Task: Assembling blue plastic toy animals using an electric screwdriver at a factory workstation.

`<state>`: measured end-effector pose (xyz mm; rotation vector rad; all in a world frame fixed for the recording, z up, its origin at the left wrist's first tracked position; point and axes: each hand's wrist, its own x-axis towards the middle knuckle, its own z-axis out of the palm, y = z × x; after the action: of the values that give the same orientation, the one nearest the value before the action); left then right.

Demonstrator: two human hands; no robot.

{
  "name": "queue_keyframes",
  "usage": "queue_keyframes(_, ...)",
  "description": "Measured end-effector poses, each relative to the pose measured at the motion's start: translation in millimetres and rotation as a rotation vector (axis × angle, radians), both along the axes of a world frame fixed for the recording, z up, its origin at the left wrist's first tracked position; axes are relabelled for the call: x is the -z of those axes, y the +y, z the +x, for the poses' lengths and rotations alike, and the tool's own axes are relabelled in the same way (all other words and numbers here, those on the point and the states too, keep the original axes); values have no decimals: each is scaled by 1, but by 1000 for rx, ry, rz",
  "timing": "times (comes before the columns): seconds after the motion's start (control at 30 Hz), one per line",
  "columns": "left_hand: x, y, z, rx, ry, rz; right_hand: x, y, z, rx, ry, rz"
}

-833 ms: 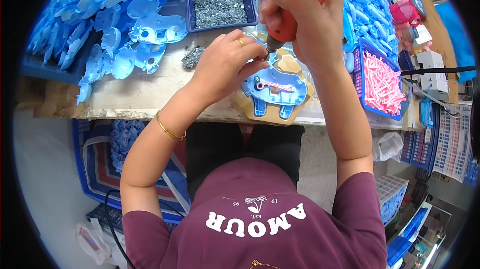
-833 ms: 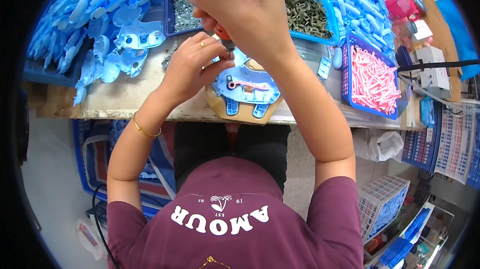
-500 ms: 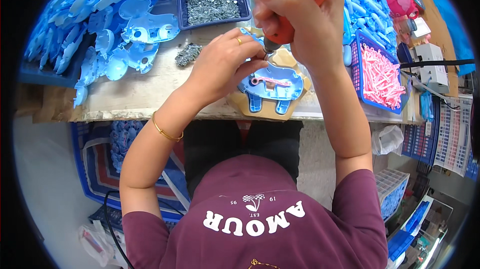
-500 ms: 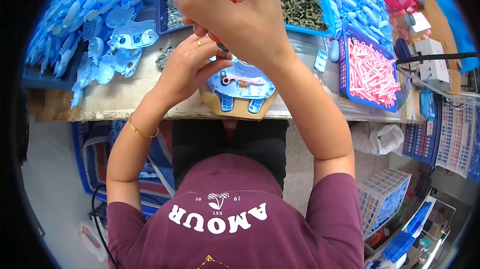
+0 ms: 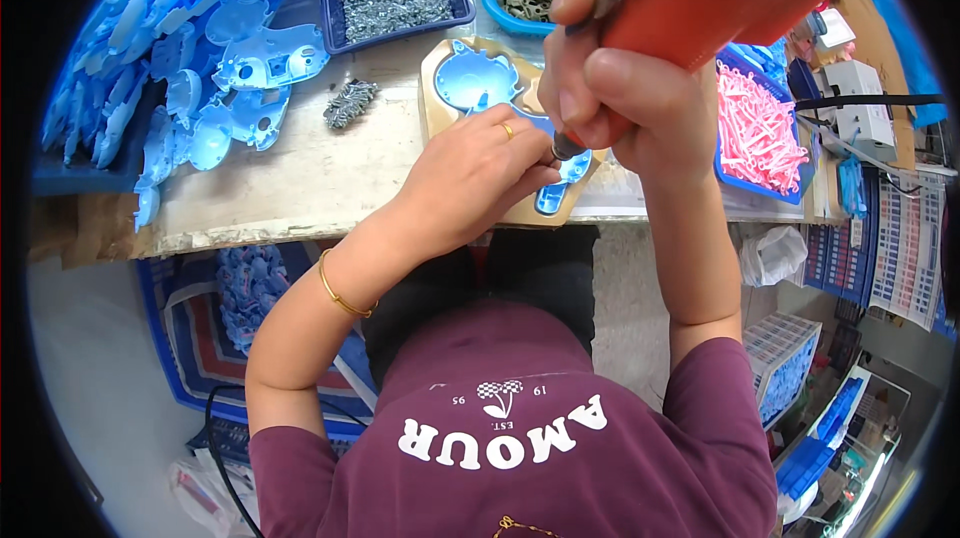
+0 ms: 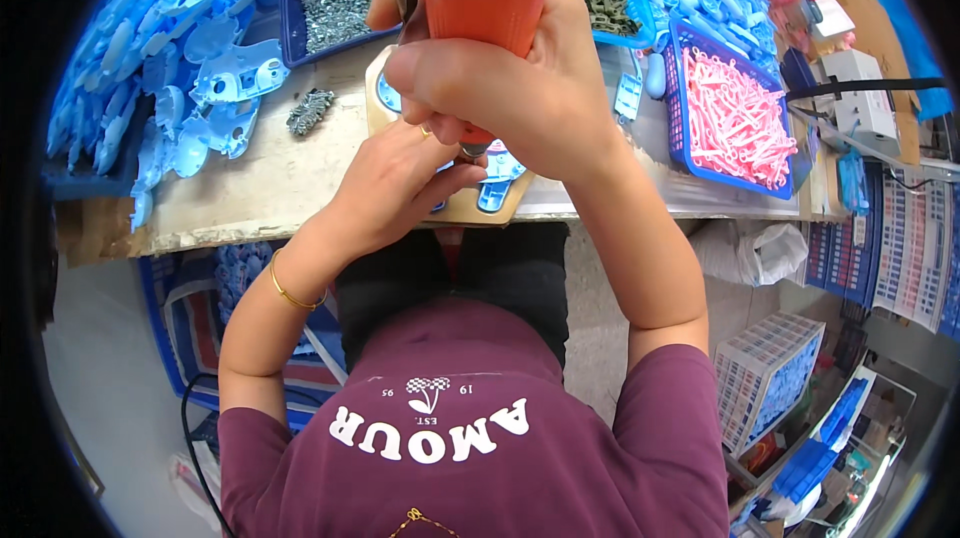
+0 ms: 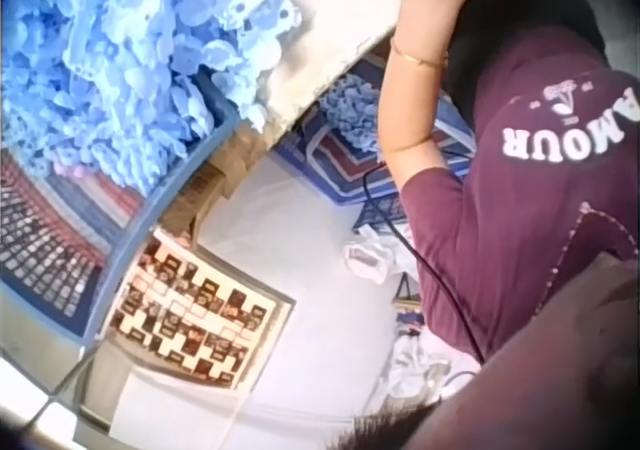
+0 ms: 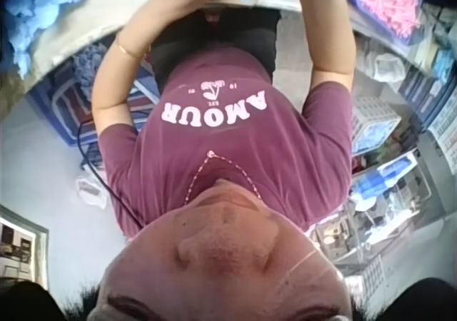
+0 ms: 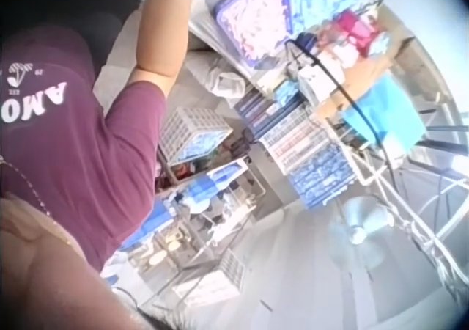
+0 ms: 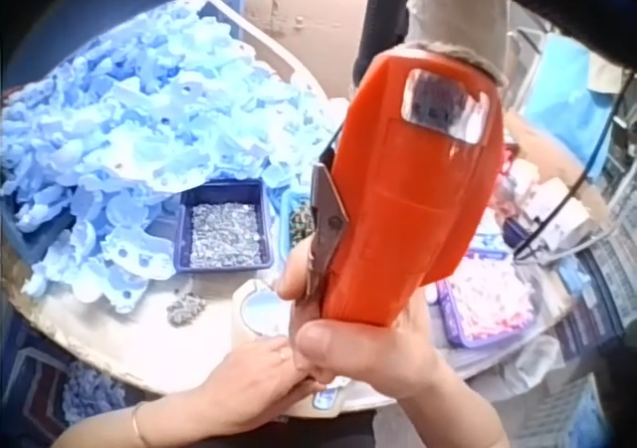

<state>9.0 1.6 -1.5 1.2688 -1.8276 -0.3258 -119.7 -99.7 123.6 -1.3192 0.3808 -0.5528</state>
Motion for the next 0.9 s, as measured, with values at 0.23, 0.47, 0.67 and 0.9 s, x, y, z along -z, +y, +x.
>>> queue_keyframes(0.23, 1, -2, -9, -136, -137, -13, 43, -14, -11, 88, -69, -365)
queue_keyframes(0.47, 14, 1, -10, -144, -306, -26, 60, -21, -11, 258, -26, -329)
queue_keyframes(0.67, 19, -1, -13, -149, -318, -40, 71, -21, -11, 286, -82, -278)
queue_keyframes(0.9, 19, -2, -13, -162, -340, -20, 80, -13, -5, 379, -105, -322)
